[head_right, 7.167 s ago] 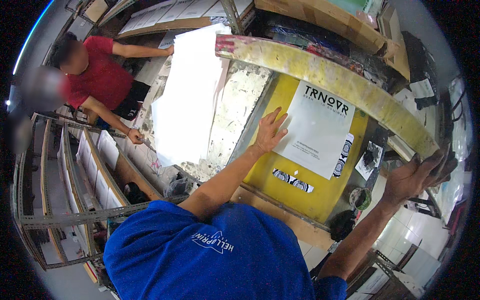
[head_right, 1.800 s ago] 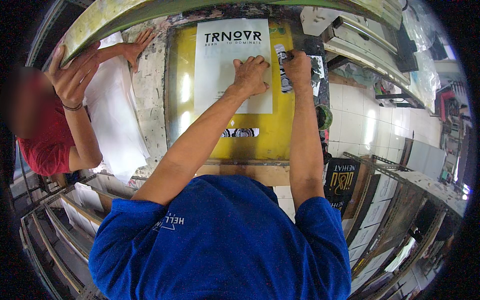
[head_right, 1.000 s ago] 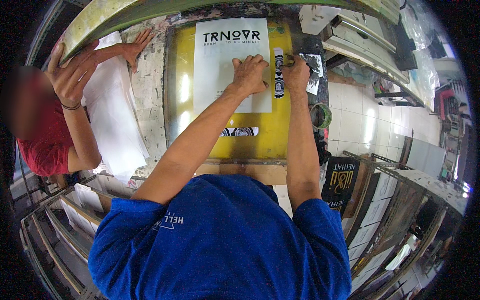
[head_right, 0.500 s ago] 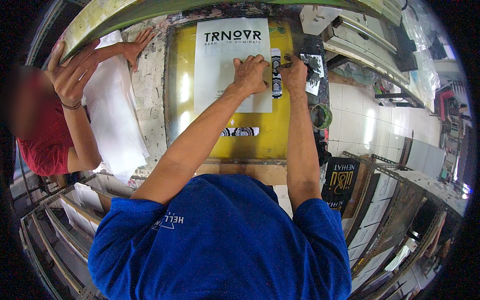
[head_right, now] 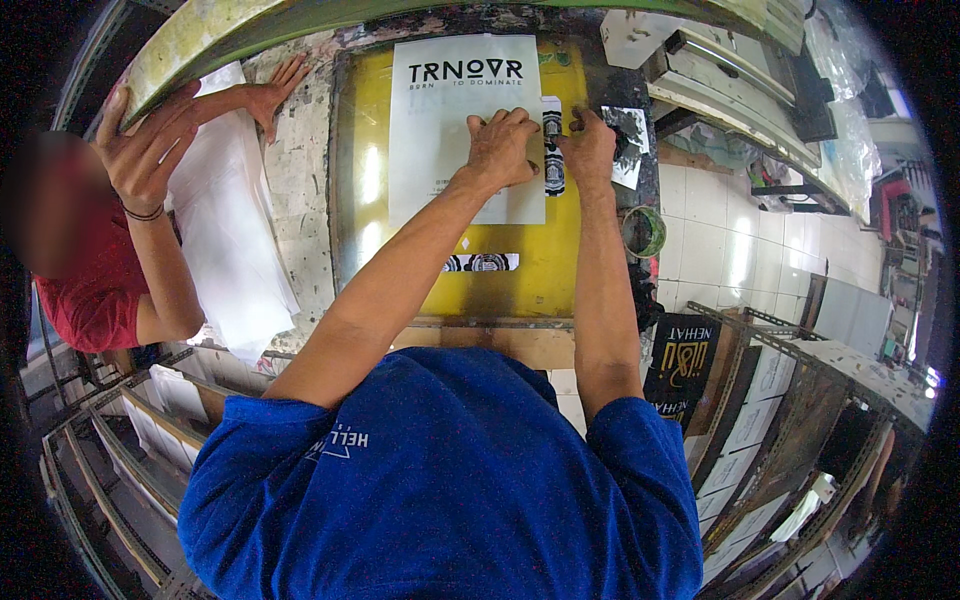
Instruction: The person cleans a printing screen, applies tape to the stencil, and places printed fabric sheets onto a storage rack.
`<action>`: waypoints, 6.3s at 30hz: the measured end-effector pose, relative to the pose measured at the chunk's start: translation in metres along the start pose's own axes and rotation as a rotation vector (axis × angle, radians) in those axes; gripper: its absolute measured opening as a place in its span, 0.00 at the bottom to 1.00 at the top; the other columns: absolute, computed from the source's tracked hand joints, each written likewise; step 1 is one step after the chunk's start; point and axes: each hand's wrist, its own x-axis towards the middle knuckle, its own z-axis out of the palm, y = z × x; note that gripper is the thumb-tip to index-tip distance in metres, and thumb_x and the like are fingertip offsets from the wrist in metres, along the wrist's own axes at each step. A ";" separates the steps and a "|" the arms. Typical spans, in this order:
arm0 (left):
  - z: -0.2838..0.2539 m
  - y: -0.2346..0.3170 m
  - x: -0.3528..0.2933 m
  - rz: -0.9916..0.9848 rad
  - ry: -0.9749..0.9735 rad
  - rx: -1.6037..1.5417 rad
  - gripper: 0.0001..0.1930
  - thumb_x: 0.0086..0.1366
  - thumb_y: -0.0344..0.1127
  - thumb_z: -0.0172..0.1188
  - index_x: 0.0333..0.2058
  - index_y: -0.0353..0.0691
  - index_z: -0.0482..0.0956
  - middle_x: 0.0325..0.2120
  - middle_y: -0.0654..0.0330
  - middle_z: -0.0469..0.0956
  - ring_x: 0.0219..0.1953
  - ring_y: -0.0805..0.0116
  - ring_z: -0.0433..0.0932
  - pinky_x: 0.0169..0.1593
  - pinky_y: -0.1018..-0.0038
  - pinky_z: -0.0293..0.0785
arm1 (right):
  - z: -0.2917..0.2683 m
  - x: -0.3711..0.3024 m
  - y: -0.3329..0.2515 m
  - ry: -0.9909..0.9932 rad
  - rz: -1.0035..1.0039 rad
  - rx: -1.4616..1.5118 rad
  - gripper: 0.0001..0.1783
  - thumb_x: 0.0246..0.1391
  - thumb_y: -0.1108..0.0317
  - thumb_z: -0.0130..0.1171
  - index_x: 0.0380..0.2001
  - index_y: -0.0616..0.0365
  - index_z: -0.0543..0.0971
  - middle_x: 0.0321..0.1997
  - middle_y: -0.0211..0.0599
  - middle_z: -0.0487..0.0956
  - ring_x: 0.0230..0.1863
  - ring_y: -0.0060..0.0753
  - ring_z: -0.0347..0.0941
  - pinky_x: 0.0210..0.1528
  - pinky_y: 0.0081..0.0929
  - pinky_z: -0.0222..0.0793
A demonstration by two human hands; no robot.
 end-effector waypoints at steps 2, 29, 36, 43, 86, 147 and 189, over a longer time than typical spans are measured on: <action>-0.001 0.001 0.000 -0.001 -0.001 0.002 0.30 0.40 0.41 0.76 0.47 0.48 0.83 0.47 0.67 0.75 0.53 0.67 0.72 0.51 0.58 0.55 | 0.001 0.001 0.002 -0.003 0.005 -0.008 0.31 0.33 0.72 0.74 0.48 0.63 0.80 0.39 0.48 0.84 0.43 0.48 0.82 0.47 0.37 0.77; 0.000 -0.001 -0.002 -0.002 0.018 0.002 0.31 0.40 0.42 0.77 0.47 0.48 0.82 0.47 0.67 0.75 0.54 0.67 0.71 0.52 0.57 0.55 | 0.001 -0.001 -0.014 -0.007 0.032 -0.190 0.29 0.37 0.68 0.71 0.48 0.58 0.79 0.35 0.49 0.84 0.40 0.52 0.82 0.44 0.40 0.78; 0.001 0.000 -0.001 0.006 0.033 -0.005 0.30 0.40 0.42 0.77 0.46 0.47 0.82 0.46 0.67 0.75 0.54 0.67 0.71 0.52 0.56 0.56 | 0.008 0.028 -0.021 0.054 0.117 -0.319 0.30 0.40 0.49 0.74 0.40 0.60 0.79 0.36 0.51 0.84 0.40 0.55 0.82 0.42 0.45 0.78; 0.001 0.001 -0.001 0.007 0.028 -0.010 0.30 0.41 0.42 0.77 0.47 0.47 0.82 0.48 0.66 0.75 0.54 0.67 0.71 0.52 0.56 0.56 | 0.015 0.033 -0.025 0.090 0.133 -0.389 0.34 0.37 0.44 0.75 0.38 0.60 0.76 0.36 0.52 0.84 0.40 0.55 0.82 0.41 0.46 0.78; -0.060 -0.142 -0.171 -0.075 0.555 -0.265 0.12 0.55 0.27 0.70 0.39 0.37 0.84 0.41 0.54 0.81 0.43 0.59 0.80 0.49 0.68 0.75 | -0.008 -0.153 -0.012 0.120 0.098 0.117 0.21 0.46 0.69 0.73 0.44 0.61 0.77 0.31 0.37 0.76 0.28 0.36 0.72 0.34 0.33 0.71; -0.014 -0.123 -0.236 -0.150 0.410 0.005 0.14 0.58 0.42 0.66 0.44 0.58 0.87 0.44 0.65 0.75 0.37 0.63 0.71 0.43 0.63 0.63 | 0.010 -0.169 0.001 0.219 0.048 0.149 0.25 0.42 0.77 0.75 0.46 0.64 0.78 0.33 0.33 0.74 0.29 0.24 0.66 0.32 0.21 0.68; -0.011 -0.124 -0.236 -0.161 0.415 -0.006 0.15 0.59 0.44 0.67 0.45 0.59 0.87 0.44 0.67 0.75 0.38 0.65 0.71 0.45 0.64 0.62 | 0.015 -0.168 0.008 0.246 0.073 0.192 0.26 0.40 0.73 0.76 0.45 0.62 0.78 0.33 0.37 0.75 0.28 0.29 0.68 0.34 0.27 0.69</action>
